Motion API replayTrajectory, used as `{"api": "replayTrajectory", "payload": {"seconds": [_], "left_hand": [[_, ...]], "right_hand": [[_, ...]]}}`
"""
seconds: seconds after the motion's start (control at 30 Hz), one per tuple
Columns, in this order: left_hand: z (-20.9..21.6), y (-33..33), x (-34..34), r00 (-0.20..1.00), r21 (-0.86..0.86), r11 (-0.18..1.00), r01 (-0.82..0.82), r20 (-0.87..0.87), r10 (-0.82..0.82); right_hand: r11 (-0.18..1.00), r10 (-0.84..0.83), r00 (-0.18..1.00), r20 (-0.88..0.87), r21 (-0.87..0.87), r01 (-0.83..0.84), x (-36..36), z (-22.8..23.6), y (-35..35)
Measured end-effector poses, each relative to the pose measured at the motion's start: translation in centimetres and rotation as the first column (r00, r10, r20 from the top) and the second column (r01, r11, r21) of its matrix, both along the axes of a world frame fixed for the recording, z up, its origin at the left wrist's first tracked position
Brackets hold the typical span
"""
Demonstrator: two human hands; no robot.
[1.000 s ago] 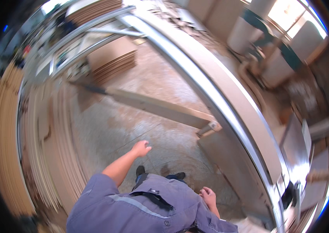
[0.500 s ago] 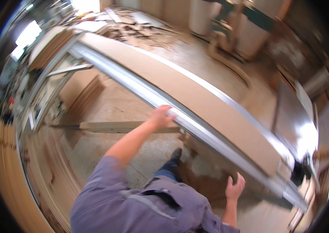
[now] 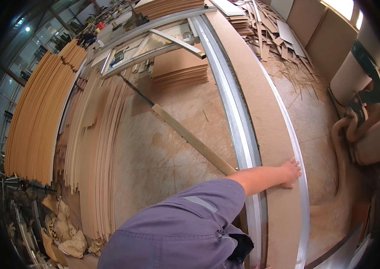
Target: The person repeatedly picks up long wooden planks from a pile, carries them to a table saw, and pushes them through the blade to cut them. After each cut, the person returns to the pile to retrieve another plank. The process is repeated multiple times throughout the clip.
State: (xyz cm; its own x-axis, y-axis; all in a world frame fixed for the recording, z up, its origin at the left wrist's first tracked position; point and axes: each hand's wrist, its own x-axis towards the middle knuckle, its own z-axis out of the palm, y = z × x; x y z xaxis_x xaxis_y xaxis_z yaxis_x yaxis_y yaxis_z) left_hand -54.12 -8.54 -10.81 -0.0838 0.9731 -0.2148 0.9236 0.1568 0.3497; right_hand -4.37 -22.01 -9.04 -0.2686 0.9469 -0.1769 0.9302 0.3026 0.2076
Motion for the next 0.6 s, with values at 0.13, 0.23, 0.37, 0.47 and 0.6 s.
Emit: {"api": "replayTrajectory", "payload": {"seconds": [0.13,0.23,0.37,0.47,0.6], "left_hand": [[-0.3,1.1,0.2,1.000,0.055,0.998,0.021,0.010,-0.021],[-0.2,0.8,0.1,1.000,0.094,0.995,-0.022,0.005,0.021],[-0.6,0.3,0.2,0.999,0.150,0.987,-0.048,0.019,0.045],[0.3,-0.5,1.2,0.999,0.131,0.990,-0.045,0.016,0.043],[0.6,-3.1,3.2,0.998,0.143,0.988,-0.056,0.036,0.052]], "right_hand": [[0.996,0.018,1.000,0.010,0.090,-0.019,2.1,-2.5,0.9],[0.994,0.008,1.000,0.002,0.106,-0.008,2.4,-4.0,1.5],[0.983,0.016,0.997,-0.082,0.182,-0.001,2.9,-3.7,2.1],[0.971,0.072,0.997,-0.001,0.229,-0.070,5.1,-4.6,1.8],[0.973,0.089,0.996,-0.028,0.218,-0.081,9.2,-6.2,0.9]]}}
